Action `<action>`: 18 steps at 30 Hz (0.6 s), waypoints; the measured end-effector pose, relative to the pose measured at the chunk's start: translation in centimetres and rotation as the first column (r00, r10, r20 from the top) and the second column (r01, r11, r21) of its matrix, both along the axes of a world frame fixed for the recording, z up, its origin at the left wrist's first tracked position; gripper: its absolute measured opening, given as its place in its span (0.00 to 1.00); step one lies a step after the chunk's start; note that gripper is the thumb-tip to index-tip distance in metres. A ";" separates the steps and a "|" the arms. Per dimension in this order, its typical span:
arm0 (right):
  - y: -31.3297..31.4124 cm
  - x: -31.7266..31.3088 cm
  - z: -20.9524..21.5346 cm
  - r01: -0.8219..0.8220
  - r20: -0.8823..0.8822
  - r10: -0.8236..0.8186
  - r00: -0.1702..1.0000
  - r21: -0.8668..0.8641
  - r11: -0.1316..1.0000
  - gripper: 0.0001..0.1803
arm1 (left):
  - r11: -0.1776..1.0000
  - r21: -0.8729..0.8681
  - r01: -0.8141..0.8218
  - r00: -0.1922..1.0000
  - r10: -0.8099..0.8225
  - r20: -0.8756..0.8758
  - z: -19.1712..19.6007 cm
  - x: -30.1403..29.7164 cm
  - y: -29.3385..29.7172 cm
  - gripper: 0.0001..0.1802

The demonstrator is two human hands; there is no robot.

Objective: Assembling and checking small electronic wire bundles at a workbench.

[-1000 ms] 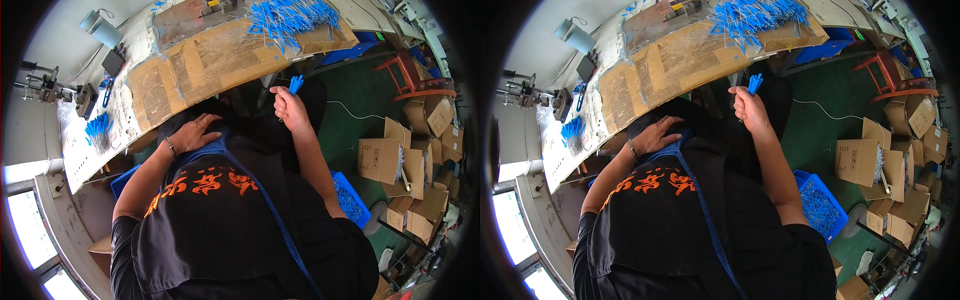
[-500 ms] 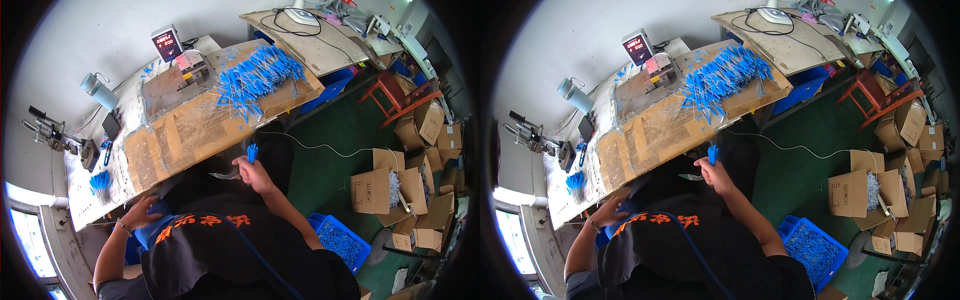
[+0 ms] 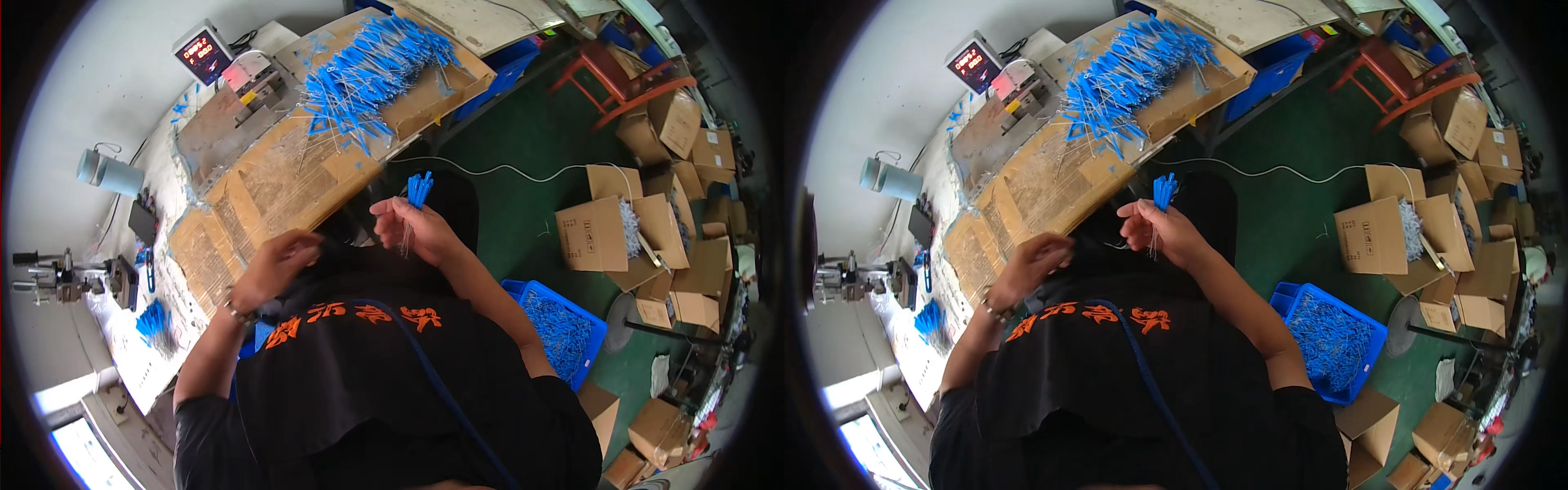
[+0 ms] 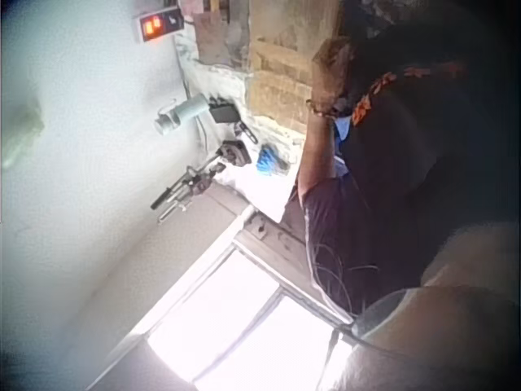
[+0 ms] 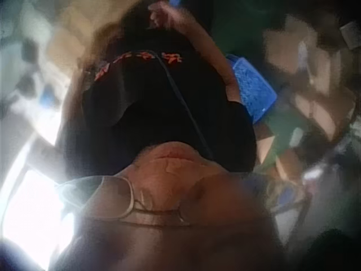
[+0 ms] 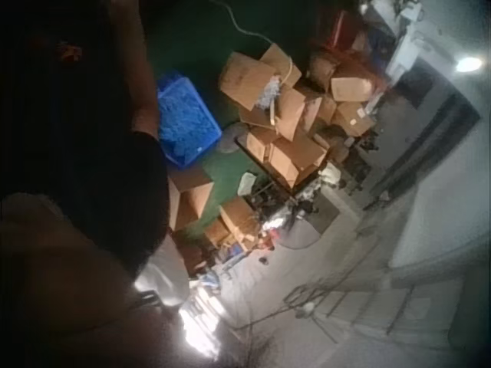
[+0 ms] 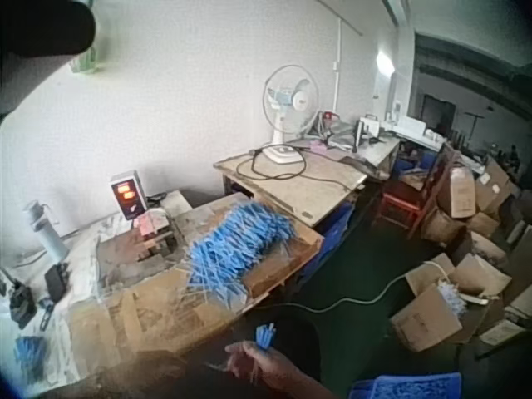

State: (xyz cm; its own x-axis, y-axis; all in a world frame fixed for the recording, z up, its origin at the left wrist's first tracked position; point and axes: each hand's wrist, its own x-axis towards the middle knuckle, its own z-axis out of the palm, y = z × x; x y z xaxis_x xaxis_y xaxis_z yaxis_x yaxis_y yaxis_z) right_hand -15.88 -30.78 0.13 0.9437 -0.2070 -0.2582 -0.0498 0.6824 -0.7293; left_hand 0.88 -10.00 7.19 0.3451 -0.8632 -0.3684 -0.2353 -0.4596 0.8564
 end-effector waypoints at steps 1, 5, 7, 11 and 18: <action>-0.4 0.1 0.1 -0.026 0.011 0.026 1.000 -0.014 1.000 0.21 | 0.999 -0.034 0.035 0.999 -0.037 -0.039 -0.2 0.0 -1.9 0.15; 1.5 1.9 2.3 0.075 0.022 -0.072 0.997 -0.153 0.985 0.21 | 0.966 -0.212 0.150 0.987 -0.160 -0.033 -2.7 0.1 -5.5 0.15; 2.6 3.5 2.2 0.096 0.088 -0.079 0.993 -0.202 0.975 0.22 | 0.958 -0.251 0.139 0.971 -0.182 -0.156 -3.2 0.7 -5.5 0.14; 4.7 7.0 3.1 0.044 0.077 -0.020 0.997 -0.323 0.945 0.22 | 0.914 -0.406 -0.020 0.967 -0.086 -0.241 -3.0 0.5 -4.0 0.11; 8.0 12.3 4.9 -0.145 -0.167 0.096 0.981 -0.315 0.938 0.25 | 0.833 -0.492 -0.252 0.869 -0.028 -0.493 -4.8 3.6 -0.2 0.10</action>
